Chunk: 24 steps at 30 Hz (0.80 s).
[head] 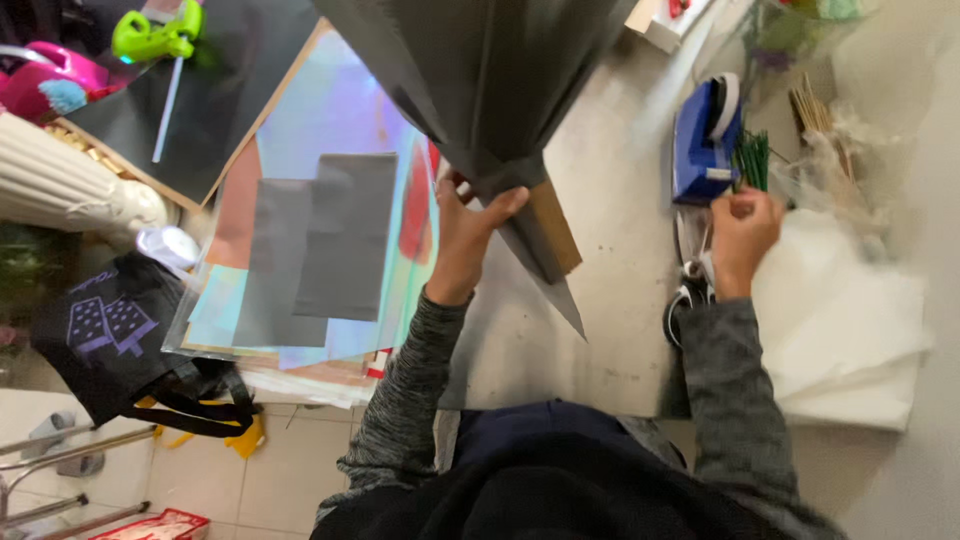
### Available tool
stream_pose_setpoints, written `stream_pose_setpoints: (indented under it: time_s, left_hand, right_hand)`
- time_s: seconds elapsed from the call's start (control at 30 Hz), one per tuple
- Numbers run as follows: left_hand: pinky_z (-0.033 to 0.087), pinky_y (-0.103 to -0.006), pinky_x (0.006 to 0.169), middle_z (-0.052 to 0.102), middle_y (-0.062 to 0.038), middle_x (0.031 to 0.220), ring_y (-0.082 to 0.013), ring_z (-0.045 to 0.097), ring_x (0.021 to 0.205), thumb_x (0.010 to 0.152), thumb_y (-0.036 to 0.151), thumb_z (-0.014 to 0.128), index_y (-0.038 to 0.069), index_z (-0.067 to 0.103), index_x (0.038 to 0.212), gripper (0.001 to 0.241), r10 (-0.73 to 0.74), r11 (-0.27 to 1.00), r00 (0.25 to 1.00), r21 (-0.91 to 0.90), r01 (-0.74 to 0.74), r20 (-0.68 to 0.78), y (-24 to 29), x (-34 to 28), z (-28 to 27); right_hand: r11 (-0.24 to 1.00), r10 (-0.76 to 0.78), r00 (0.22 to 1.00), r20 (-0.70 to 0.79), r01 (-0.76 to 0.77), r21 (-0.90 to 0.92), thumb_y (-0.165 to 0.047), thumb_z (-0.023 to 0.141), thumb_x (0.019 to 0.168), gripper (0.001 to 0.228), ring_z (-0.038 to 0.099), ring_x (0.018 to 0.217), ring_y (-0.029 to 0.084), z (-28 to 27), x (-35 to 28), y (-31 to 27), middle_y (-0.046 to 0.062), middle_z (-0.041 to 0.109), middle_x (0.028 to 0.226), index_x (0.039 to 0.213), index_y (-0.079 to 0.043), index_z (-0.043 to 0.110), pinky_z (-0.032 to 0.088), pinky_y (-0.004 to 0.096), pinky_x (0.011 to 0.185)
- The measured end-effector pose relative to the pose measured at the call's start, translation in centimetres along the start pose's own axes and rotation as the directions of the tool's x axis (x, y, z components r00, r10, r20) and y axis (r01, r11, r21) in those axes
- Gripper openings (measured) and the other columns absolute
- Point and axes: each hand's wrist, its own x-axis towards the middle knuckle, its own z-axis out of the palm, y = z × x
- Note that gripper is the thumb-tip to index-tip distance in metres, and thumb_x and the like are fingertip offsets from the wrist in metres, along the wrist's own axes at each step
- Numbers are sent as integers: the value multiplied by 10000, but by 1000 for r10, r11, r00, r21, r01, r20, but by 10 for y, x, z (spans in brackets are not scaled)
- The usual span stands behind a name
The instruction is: The person assembles a bouquet featuring sunflowers and a plush bear by taping gray wrapping paper around the base of the arrangement and cutting additional paper with shears.
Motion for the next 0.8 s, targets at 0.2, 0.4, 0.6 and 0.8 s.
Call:
stream_pose_setpoints:
  time_s: [0.2, 0.4, 0.6, 0.8]
  left_hand:
    - [477, -331, 869, 442, -54, 1157, -183, 487, 1060, 558, 400, 728, 110, 453, 1192, 749, -190, 981, 982, 45, 189, 21, 40, -5, 8]
    - [470, -312, 880, 427, -62, 1232, -168, 477, 1079, 543, 363, 728, 116, 415, 1253, 814, -223, 975, 975, 1, 223, 3, 47, -9, 15]
    - [470, -322, 905, 387, -88, 1273, -199, 484, 1107, 519, 401, 714, 112, 422, 1258, 845, -187, 982, 982, 31, 187, 3, 54, -22, 15]
    - [492, -335, 884, 365, -96, 1251, -216, 507, 1142, 533, 387, 692, 97, 397, 1263, 838, -185, 980, 982, 64, 187, -25, 53, -28, 17]
  right_hand:
    - [971, -66, 992, 110, 38, 234, 1, 640, 904, 129, 596, 864, 234, -56, 9, -131, 144, 483, 1078, 1006, -18, 564, 496, 311, 800]
    - [823, -350, 815, 463, 32, 567, 56, 601, 881, 574, 638, 944, 291, -95, 10, -252, 192, 602, 961, 1375, -52, 328, 535, 385, 896]
    - [570, -328, 891, 315, -79, 818, 23, 549, 971, 571, 625, 1094, 372, -60, -18, -284, 104, 388, 1071, 1391, -159, 207, 518, 427, 1017]
    - [569, -327, 928, 178, 43, 821, 117, 627, 797, 637, 558, 978, 328, -58, -27, -308, 144, 265, 1123, 1137, -191, 185, 502, 381, 852]
